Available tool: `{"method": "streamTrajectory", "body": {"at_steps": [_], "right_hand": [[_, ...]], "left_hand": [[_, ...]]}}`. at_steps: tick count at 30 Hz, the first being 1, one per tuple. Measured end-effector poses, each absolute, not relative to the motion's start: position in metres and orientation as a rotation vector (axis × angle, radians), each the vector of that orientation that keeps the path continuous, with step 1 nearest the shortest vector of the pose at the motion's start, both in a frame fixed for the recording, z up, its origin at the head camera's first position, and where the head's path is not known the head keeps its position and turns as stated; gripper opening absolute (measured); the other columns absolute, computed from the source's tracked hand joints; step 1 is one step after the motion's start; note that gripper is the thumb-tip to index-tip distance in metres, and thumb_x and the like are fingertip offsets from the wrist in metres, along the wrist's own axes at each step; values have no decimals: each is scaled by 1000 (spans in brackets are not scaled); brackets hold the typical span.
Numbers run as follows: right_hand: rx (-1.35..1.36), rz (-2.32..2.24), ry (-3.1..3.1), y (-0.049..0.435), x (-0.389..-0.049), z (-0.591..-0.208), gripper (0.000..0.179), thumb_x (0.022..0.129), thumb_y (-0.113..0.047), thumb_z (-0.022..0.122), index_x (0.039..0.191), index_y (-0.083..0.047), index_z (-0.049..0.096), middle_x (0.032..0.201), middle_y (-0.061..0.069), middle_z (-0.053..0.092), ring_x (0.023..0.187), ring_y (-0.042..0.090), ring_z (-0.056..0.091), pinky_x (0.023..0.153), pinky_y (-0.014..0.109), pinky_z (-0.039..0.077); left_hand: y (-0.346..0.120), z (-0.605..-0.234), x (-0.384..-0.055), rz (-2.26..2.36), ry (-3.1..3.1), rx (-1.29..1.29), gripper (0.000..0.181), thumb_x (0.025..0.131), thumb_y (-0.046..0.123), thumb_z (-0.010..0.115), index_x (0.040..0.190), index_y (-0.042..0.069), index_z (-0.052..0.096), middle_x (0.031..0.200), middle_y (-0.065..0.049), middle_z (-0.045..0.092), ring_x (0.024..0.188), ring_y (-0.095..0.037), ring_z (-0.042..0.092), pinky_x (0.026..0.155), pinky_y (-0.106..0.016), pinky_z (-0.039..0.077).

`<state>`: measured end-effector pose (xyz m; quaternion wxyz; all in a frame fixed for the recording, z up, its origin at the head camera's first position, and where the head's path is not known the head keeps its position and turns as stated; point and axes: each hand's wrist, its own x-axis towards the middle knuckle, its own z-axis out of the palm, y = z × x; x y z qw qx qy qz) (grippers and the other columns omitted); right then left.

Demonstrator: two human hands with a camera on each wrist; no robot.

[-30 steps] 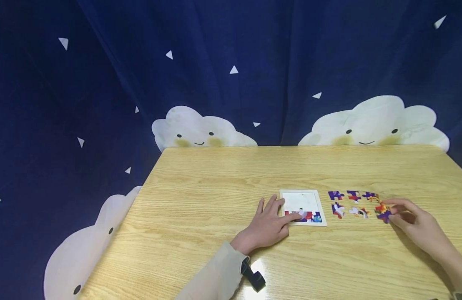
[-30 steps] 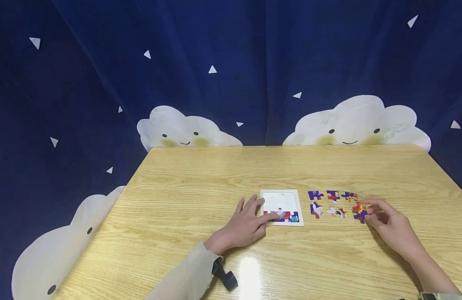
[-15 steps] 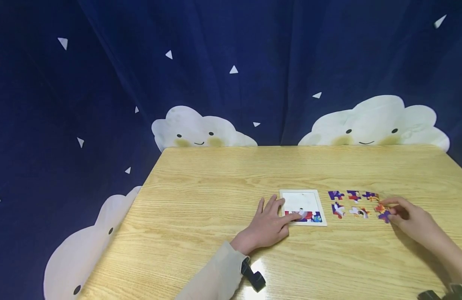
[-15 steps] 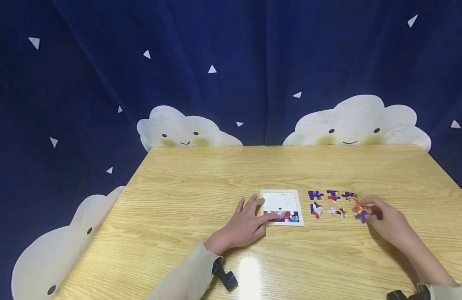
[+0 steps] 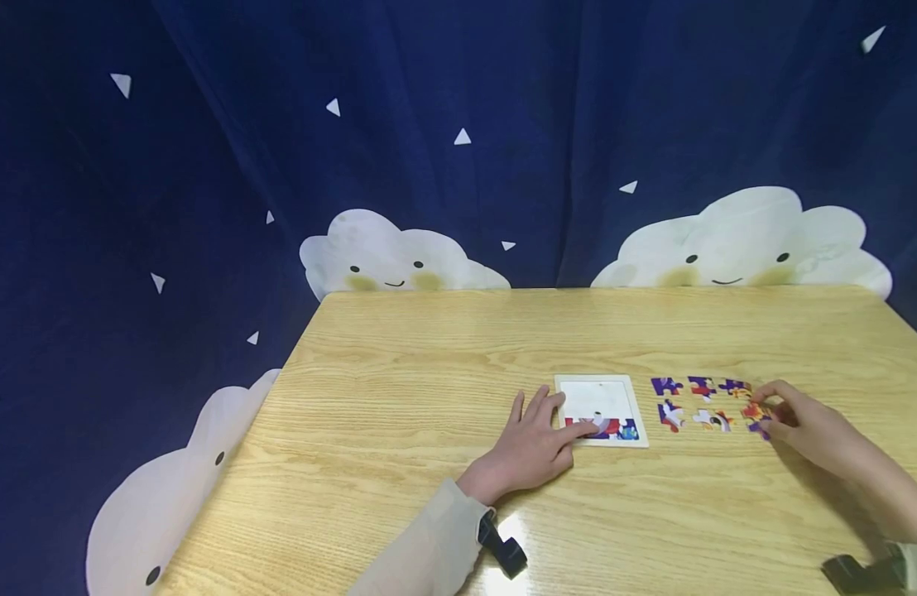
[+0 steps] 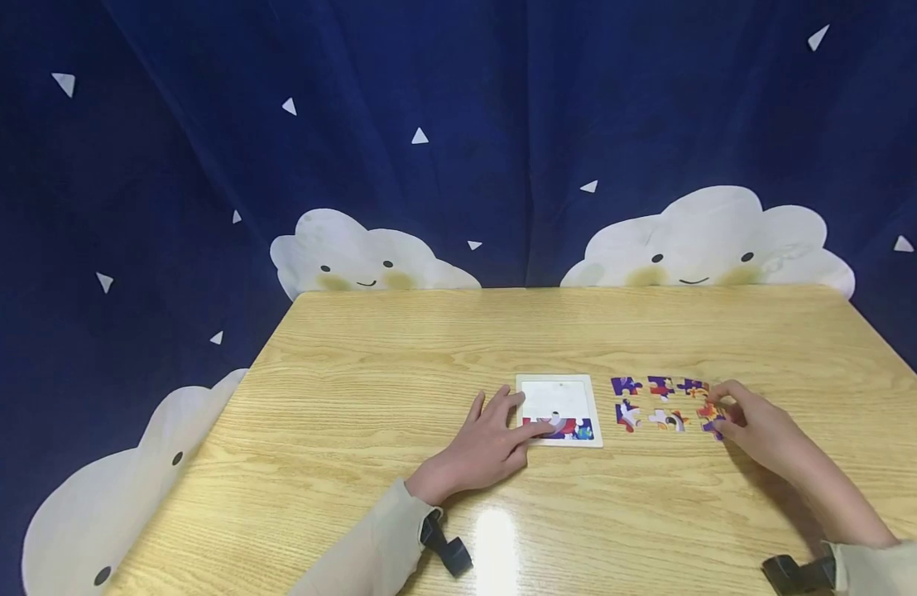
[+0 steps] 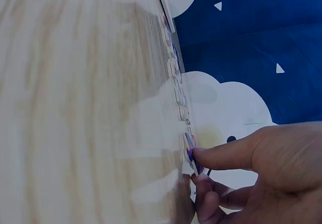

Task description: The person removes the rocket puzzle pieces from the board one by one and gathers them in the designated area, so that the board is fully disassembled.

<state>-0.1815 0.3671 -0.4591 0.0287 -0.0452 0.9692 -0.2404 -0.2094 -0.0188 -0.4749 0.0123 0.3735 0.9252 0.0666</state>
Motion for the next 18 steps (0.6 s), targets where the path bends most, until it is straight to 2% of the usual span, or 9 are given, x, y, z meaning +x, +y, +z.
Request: {"method": "streamTrajectory", "body": {"at_steps": [3,12,14,18], "right_hand": [[-149,-718,2994,366,-184,-458,28,91,2,59,115,0,46,79,8,54,71,17,44,61,31,34],[-159,-690,3047,366,-183,-460,29,90,-2,65,114,2,50,81,12,47,77,22,40,61,29,31],[-146,-717,3069,366,-181,-461,29,90,-4,66,113,3,50,81,13,47,77,22,40,61,29,31],[-71,-854,3104,363,-174,-463,35,93,-14,66,113,8,49,82,9,47,71,9,40,57,25,32]], "left_hand": [[-19,-474,-210,212,2881,1158,48,102,30,33,144,50,39,159,-8,29,153,-34,17,120,-60,20],[-19,-474,-210,212,2890,1149,48,101,29,33,143,51,40,159,-8,29,153,-33,17,120,-60,19],[-19,-474,-210,219,2888,1148,47,101,29,33,143,51,40,159,-7,29,153,-33,16,120,-60,19],[-19,-474,-209,218,2885,1150,47,101,29,34,142,52,40,159,-7,29,153,-33,17,120,-60,19]]}}
